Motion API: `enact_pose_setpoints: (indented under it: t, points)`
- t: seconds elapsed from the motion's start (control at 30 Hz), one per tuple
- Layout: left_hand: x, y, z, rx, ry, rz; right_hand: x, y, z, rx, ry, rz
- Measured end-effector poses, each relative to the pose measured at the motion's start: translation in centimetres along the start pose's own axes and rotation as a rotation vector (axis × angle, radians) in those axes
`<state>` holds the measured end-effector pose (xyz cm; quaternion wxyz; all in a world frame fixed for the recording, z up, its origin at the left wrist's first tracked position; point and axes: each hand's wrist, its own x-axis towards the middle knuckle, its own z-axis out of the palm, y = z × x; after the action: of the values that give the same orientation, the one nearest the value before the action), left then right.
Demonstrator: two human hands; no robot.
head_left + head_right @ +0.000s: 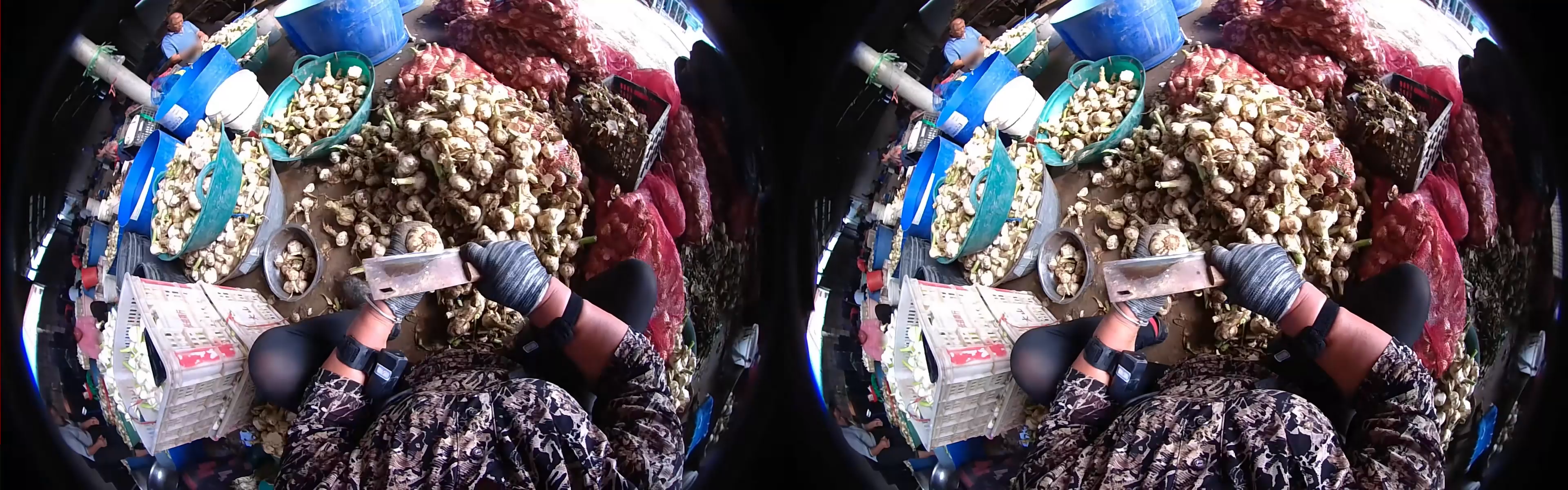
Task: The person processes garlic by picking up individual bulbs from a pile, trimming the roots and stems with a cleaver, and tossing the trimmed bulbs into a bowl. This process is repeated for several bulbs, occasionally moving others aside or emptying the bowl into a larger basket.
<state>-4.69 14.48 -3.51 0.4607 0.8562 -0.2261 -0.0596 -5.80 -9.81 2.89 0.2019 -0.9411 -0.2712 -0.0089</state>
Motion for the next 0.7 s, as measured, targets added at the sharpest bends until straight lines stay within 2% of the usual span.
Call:
enact_pose_setpoints:
  t: [0.03, 0.07, 0.1, 0.13, 0.17, 0.2, 0.23, 0.27, 0.3, 0.37, 0.4, 0.43, 0.47, 0.5, 0.53, 0.57, 0.6, 0.63, 0.67, 0.7]
  points:
    - [0.0, -1.6, -0.3, 0.502, 0.082, 0.311, 0.7, -0.4, 0.7, -0.025, -0.029, 0.035]
    - [-0.8, -2.8, -0.2, 0.542, 0.158, 0.255, 1.8, -0.7, 1.1, -0.077, -0.127, 0.088]
    - [-0.8, -1.3, -0.8, 0.581, 0.24, 0.199, 2.3, -1.5, 1.3, -0.069, -0.112, 0.045]
    - [-1.4, -1.0, -1.0, 0.399, 0.191, 0.094, 3.0, -1.5, 1.9, -0.081, -0.12, 0.04]
    - [-1.5, -1.3, -2.0, 0.746, 0.181, 0.198, 3.4, -1.3, 3.3, -0.088, -0.129, 0.042]
    - [-2.2, -0.6, -2.2, 0.212, 0.274, 0.004, 3.9, -0.2, 4.8, -0.131, -0.075, 0.064]
    - [-2.9, 1.0, -2.4, -0.325, 0.355, -0.184, 5.4, 1.6, 6.1, -0.113, -0.134, 0.381]
    - [-3.6, 3.0, -2.8, -0.218, 0.452, -0.038, 4.9, 5.2, 7.3, -0.171, -0.199, 0.331]
    - [-3.9, 1.8, -2.3, 0.032, 0.565, 0.079, 4.5, 7.7, 8.2, -0.221, -0.261, 0.284]
    - [-3.8, -1.1, -1.9, -0.346, 0.602, -0.171, 4.5, 4.2, 6.2, -0.254, -0.171, 0.408]
    - [-3.4, -1.8, -1.8, -0.831, 0.645, -0.314, 3.9, 4.0, 6.8, -0.193, -0.085, 0.373]
    - [-2.7, -5.3, -1.9, -0.835, 0.51, -0.604, 3.2, 4.3, 7.2, -0.192, -0.116, 0.369]
    - [-2.1, -4.4, -3.2, -0.703, 0.503, -0.917, 3.5, 5.1, 7.3, 0.063, -0.104, 0.196]
    - [-1.6, -8.6, -2.1, -0.584, 0.502, -0.957, 3.3, 5.6, 7.3, 0.32, -0.097, 0.03]
    - [-0.4, -15.3, -0.7, -0.931, 0.478, -1.068, 3.6, 3.4, 5.4, 0.41, -0.06, 0.168]
    - [0.6, -23.6, -1.0, -1.439, 0.244, -0.838, 3.7, 3.0, 4.7, 0.612, -0.077, 0.273]
    - [2.7, -21.0, -3.9, -1.402, 0.363, -0.791, 4.3, 1.2, 2.5, 0.621, -0.122, 0.398]
    - [5.1, -15.7, -7.8, -1.357, 0.475, -0.747, 4.9, -0.1, 0.8, 0.632, -0.165, 0.529]
    - [8.2, -10.5, -10.8, -1.386, 0.778, -0.672, 4.9, 0.6, 0.9, 0.659, -0.141, 0.515]
    - [10.7, -10.5, -13.5, -1.274, 0.73, -0.244, 5.5, -0.4, -0.7, 0.814, -0.207, 0.689]
